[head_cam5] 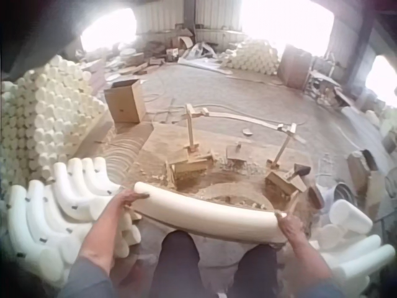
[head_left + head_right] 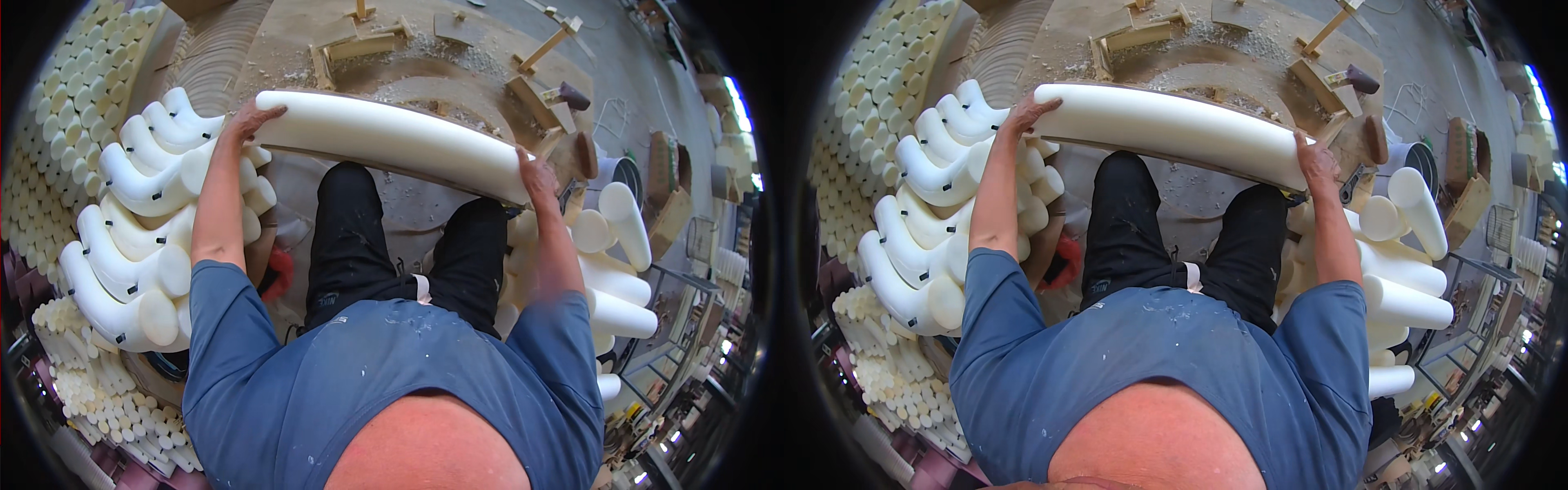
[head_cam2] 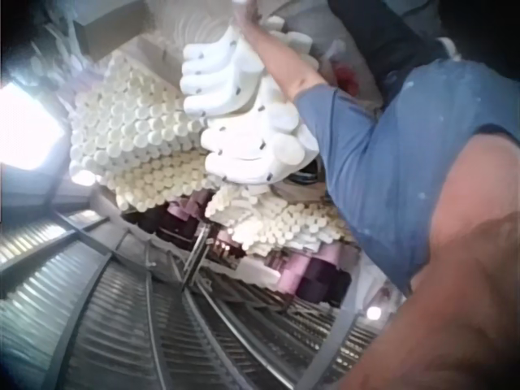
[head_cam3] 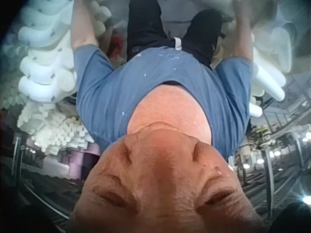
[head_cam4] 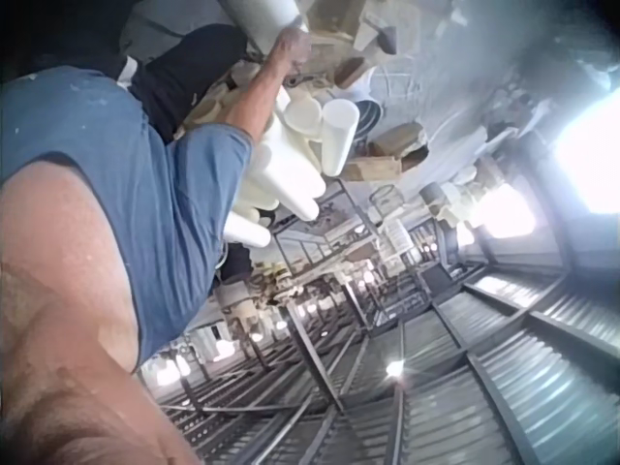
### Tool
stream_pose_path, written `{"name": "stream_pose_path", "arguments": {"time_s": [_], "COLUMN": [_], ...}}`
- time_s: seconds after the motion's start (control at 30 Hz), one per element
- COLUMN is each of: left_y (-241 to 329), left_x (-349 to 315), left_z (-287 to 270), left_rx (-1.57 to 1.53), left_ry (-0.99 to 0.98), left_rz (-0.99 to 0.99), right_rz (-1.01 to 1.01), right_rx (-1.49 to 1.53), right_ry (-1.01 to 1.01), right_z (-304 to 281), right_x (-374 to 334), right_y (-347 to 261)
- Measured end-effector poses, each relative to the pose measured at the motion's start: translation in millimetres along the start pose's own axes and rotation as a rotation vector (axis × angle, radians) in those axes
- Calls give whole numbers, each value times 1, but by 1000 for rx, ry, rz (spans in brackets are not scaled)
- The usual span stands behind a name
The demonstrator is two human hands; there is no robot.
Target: Assembling curved foam pieces by attaching black tubing and applying glue in a furniture manufacturing setting.
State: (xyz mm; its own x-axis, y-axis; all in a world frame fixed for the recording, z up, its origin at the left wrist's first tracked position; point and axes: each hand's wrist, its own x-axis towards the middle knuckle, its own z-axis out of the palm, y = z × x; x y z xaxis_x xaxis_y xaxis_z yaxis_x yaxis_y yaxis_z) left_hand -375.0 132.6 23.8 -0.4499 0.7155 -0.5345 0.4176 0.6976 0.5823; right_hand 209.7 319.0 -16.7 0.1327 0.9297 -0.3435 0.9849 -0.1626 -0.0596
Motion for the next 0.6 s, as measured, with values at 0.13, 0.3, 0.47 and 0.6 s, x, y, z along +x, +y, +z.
{"name": "stream_pose_path", "arguments": {"time_s": [0.13,0.3,0.47,0.6], "left_y": [-2,-51,-17,-35], "left_x": [9,30,40,43], "left_z": [4,32,33,31], "left_rx": [49,-237,-138,-87], "left_ry": [-97,384,164,163], "left_rz": [-5,212,154,192], "right_rz": [-240,-753,-667,-627], "right_rx": [22,139,96,202], "right_ry": [364,657,648,656], "right_z": [9,30,38,42], "right_x": [-9,-22,-7,-11], "right_y": [-1,-32,-6,-15]}}
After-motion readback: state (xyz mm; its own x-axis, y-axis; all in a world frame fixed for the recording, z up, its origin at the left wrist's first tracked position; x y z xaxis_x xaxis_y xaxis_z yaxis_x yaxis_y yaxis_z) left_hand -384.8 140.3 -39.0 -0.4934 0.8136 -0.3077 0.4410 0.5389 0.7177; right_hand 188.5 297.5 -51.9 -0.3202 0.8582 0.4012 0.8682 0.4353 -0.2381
